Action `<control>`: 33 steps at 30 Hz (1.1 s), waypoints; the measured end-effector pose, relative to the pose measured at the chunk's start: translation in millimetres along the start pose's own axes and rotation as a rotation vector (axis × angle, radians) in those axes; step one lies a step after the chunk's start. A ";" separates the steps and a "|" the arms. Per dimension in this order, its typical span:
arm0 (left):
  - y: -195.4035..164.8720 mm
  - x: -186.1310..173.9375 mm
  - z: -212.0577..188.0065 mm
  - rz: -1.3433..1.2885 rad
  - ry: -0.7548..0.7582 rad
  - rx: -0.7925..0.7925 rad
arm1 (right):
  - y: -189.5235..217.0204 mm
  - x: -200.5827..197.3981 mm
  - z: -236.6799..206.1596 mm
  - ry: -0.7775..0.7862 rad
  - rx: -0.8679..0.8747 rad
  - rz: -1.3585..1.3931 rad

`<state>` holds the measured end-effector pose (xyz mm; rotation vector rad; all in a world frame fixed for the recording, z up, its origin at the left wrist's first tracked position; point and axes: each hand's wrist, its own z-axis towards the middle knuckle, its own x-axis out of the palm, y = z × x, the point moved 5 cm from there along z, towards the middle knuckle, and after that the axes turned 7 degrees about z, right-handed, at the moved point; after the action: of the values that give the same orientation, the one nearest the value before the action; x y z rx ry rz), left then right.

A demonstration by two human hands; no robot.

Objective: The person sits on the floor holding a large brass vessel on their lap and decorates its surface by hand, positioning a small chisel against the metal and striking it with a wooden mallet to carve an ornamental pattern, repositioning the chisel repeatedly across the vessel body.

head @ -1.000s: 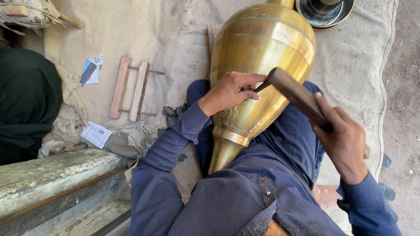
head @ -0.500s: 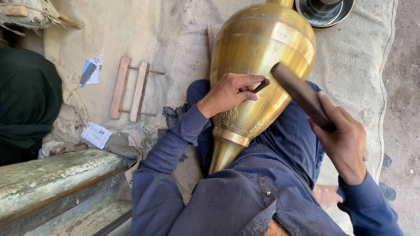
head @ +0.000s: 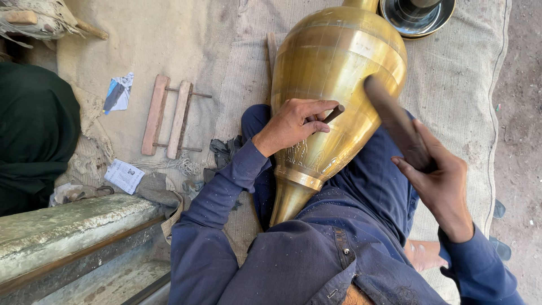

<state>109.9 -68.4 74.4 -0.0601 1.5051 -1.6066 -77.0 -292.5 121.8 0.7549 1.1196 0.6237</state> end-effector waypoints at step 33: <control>5.6 2.4 -11.5 -0.036 -0.030 -0.061 | 2.1 6.9 4.9 0.190 0.157 -0.447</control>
<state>104.9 -60.1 65.6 -0.1459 1.5370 -1.5819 -70.4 -287.0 120.8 0.5577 1.4708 0.2333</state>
